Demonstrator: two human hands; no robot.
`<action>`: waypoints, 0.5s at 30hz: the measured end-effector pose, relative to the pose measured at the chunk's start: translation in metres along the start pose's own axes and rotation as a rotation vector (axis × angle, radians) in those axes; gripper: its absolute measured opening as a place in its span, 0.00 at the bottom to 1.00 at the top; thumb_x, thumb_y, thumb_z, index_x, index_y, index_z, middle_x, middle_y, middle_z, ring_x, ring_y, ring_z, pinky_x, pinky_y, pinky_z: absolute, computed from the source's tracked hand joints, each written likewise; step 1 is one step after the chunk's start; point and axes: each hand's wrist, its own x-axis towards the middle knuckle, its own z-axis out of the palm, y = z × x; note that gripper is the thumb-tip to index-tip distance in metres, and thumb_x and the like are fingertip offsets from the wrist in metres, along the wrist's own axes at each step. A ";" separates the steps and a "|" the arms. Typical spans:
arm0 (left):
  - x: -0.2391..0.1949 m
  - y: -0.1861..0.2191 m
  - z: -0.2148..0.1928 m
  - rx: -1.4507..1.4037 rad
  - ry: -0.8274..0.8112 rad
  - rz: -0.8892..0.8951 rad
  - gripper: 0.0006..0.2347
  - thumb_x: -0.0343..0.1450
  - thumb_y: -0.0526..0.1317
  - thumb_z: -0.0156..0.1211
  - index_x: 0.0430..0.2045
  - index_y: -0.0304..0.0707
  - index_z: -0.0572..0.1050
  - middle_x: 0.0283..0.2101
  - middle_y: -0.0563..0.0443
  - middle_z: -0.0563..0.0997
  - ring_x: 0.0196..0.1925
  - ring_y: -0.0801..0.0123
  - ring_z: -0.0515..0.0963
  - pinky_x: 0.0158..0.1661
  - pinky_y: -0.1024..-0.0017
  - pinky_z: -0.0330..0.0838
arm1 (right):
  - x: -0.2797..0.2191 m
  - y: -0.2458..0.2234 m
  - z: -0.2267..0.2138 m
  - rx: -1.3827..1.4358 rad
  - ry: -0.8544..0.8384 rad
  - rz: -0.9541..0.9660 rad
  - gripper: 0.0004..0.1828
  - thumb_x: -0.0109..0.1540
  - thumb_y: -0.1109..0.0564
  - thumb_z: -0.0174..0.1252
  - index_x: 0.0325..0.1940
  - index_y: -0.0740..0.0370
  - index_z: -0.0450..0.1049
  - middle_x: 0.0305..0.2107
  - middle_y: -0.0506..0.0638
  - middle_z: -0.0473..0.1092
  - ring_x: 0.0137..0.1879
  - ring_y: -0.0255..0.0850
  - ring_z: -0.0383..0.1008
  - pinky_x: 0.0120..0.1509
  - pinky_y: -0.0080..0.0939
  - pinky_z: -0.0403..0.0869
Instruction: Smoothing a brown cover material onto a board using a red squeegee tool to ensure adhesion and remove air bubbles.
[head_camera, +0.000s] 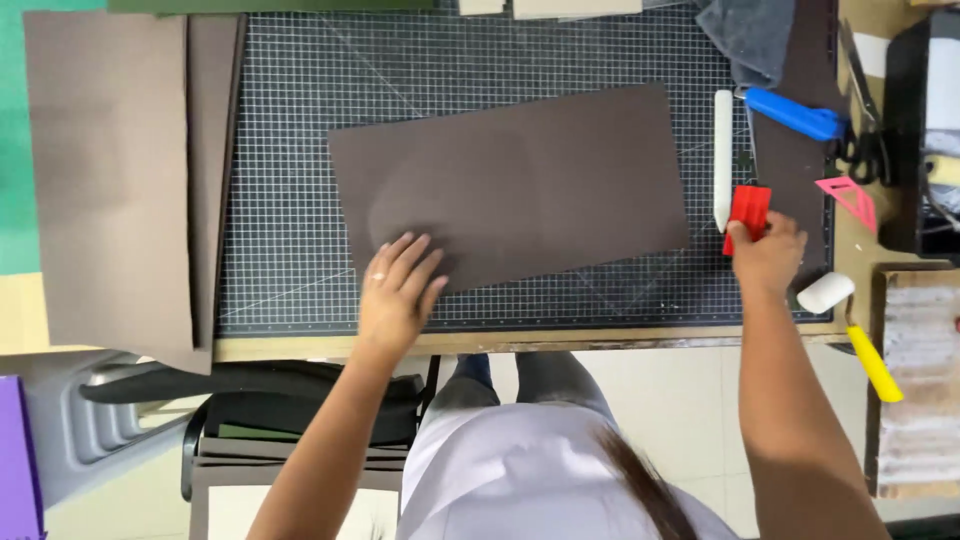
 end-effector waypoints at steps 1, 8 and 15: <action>0.008 0.002 0.014 0.003 0.000 -0.002 0.14 0.74 0.48 0.63 0.53 0.49 0.80 0.60 0.55 0.79 0.65 0.60 0.74 0.65 0.60 0.65 | 0.008 0.009 0.012 0.002 -0.001 -0.003 0.29 0.63 0.40 0.72 0.57 0.64 0.77 0.43 0.61 0.74 0.49 0.61 0.73 0.51 0.62 0.73; 0.014 0.031 0.045 0.116 -0.489 -0.088 0.24 0.80 0.48 0.46 0.74 0.52 0.57 0.79 0.47 0.50 0.81 0.52 0.44 0.76 0.52 0.39 | -0.017 -0.180 -0.072 0.402 0.086 -0.085 0.21 0.68 0.60 0.66 0.63 0.69 0.69 0.50 0.71 0.70 0.59 0.69 0.70 0.63 0.65 0.67; -0.061 0.029 0.027 0.133 -0.363 -0.057 0.29 0.78 0.56 0.43 0.76 0.52 0.51 0.79 0.47 0.48 0.80 0.50 0.43 0.75 0.53 0.40 | -0.125 -0.357 -0.044 0.340 -0.012 -1.077 0.21 0.70 0.47 0.50 0.68 0.44 0.70 0.36 0.49 0.68 0.45 0.50 0.70 0.47 0.48 0.70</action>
